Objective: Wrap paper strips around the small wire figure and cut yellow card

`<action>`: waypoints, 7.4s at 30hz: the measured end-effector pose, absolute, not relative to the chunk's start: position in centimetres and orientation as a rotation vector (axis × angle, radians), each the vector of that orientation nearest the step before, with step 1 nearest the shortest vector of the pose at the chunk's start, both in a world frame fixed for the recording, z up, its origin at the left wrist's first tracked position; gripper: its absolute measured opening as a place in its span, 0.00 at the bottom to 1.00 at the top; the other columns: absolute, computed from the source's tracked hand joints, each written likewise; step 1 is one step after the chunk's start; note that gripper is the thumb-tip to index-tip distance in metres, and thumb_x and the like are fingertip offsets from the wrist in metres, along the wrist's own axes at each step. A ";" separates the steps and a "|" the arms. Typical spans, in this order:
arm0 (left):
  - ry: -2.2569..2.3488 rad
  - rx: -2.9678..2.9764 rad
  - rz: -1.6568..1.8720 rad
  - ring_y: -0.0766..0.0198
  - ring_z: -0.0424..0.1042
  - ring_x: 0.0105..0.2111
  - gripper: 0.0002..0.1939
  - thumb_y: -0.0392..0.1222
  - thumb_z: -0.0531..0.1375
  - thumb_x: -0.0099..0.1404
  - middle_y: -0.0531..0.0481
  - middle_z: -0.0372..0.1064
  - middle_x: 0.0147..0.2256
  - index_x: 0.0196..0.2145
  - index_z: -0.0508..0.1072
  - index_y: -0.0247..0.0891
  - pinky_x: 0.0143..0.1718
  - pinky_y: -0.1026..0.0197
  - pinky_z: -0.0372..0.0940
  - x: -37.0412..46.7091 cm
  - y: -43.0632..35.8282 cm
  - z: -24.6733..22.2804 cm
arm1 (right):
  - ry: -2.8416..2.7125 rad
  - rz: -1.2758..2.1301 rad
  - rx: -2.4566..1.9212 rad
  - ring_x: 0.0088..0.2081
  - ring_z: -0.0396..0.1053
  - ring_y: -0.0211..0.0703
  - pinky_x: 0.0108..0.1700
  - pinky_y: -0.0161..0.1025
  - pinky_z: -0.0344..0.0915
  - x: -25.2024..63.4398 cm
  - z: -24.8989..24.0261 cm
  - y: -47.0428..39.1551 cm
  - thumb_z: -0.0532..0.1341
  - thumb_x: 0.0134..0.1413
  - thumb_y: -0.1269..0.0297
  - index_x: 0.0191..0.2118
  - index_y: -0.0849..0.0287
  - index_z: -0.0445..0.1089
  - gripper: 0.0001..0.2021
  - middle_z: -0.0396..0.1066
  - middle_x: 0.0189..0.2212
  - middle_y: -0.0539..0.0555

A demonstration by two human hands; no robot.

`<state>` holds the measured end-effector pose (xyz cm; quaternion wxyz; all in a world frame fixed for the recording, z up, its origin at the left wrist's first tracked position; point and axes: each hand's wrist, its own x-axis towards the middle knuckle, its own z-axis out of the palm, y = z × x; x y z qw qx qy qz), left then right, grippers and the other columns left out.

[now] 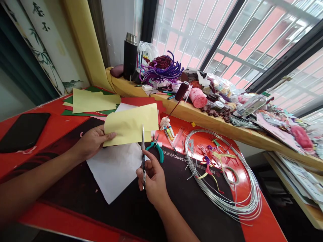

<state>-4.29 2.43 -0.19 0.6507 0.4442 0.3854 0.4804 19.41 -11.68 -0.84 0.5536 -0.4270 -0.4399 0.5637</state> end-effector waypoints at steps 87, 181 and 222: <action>1.129 1.249 1.113 0.67 0.67 0.19 0.29 0.65 0.77 0.50 0.49 0.78 0.24 0.32 0.82 0.34 0.19 0.66 0.59 -11.1 7.7 0.1 | -1.376 1.788 -0.975 0.18 0.56 0.26 0.21 0.30 0.51 19.2 0.2 -13.7 0.73 0.60 0.40 0.68 0.49 0.69 0.36 0.66 0.30 0.45; 1.118 1.274 1.064 0.58 0.78 0.29 0.31 0.67 0.77 0.49 0.44 0.84 0.35 0.37 0.85 0.36 0.28 0.61 0.71 -10.6 7.6 -0.6 | -1.327 1.749 -1.116 0.18 0.57 0.28 0.18 0.30 0.56 18.8 0.4 -13.5 0.74 0.58 0.42 0.65 0.50 0.73 0.34 0.62 0.30 0.45; 1.689 1.357 1.149 0.65 0.73 0.27 0.14 0.43 0.55 0.79 0.47 0.77 0.39 0.57 0.64 0.33 0.33 0.62 0.70 -12.2 7.9 0.3 | -1.235 1.752 -0.942 0.16 0.60 0.25 0.17 0.29 0.53 18.8 -0.3 -13.1 0.75 0.57 0.45 0.63 0.50 0.72 0.32 0.66 0.32 0.44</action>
